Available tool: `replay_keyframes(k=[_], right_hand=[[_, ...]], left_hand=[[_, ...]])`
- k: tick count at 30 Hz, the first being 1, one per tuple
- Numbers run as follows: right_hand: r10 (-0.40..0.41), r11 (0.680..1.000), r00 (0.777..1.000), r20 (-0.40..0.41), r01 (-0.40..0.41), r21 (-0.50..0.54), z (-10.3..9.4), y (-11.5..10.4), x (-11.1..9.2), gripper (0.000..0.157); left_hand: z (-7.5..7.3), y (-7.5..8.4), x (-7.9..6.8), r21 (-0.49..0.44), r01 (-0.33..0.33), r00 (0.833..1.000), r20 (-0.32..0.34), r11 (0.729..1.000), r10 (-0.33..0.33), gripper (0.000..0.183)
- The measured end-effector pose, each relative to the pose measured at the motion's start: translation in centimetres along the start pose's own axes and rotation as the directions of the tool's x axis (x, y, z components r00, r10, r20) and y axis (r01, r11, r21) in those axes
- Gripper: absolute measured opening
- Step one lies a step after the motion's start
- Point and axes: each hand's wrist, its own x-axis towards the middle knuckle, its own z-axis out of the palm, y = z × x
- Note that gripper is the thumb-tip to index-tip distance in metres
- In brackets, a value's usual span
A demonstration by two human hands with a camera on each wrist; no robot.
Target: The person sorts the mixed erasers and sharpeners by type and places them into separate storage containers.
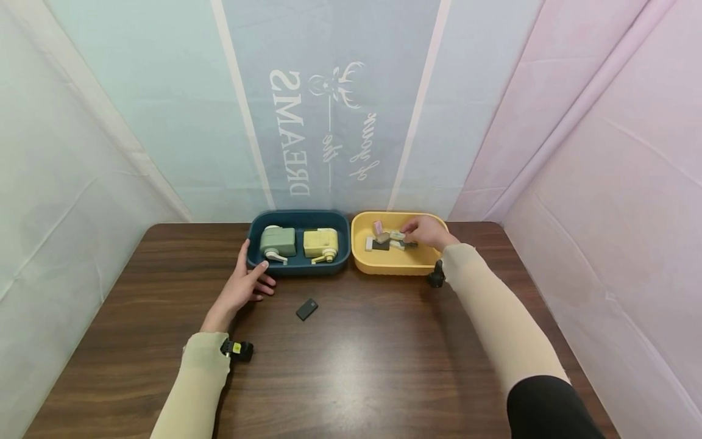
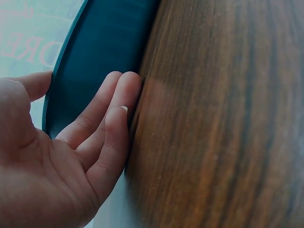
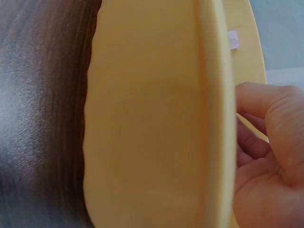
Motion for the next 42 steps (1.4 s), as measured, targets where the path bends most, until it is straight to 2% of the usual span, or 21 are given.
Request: replay_keyframes(k=[8,16,27,31,38,42], right_hand=[[-0.045,0.998,0.998,-0.034,0.046,0.04,0.1,0.7,-0.5,0.033],[-0.066,0.994,0.996,-0.062,0.071,0.088,-0.2,0.3,-1.4,0.032],[-0.119,0.991,0.992,-0.04,0.121,0.049,-0.8,-1.2,-3.1,0.035],[-0.162,0.985,0.984,-0.073,0.165,0.044,-0.5,-1.8,-3.9,0.033],[-0.248,0.955,0.959,-0.135,0.265,0.13,0.6,-2.9,-5.2,0.027],[-0.277,0.945,0.948,-0.159,0.299,0.133,1.2,-3.8,-6.3,0.024]], left_hand=[[0.1,0.0,0.0,0.0,-0.003,1.0,0.0,1.0,0.003,0.078],[0.1,-0.2,0.0,0.001,-0.005,1.0,-0.006,1.0,0.005,0.077],[0.2,-0.1,-0.1,-0.005,-0.005,1.0,-0.008,1.0,0.005,0.076],[0.2,-0.1,-0.1,-0.005,-0.004,1.0,-0.009,1.0,0.004,0.077],[0.2,-0.2,-0.1,-0.005,-0.001,1.0,-0.009,1.0,0.001,0.076],[0.2,-0.1,-0.2,0.001,-0.008,1.0,-0.01,1.0,0.008,0.076]])
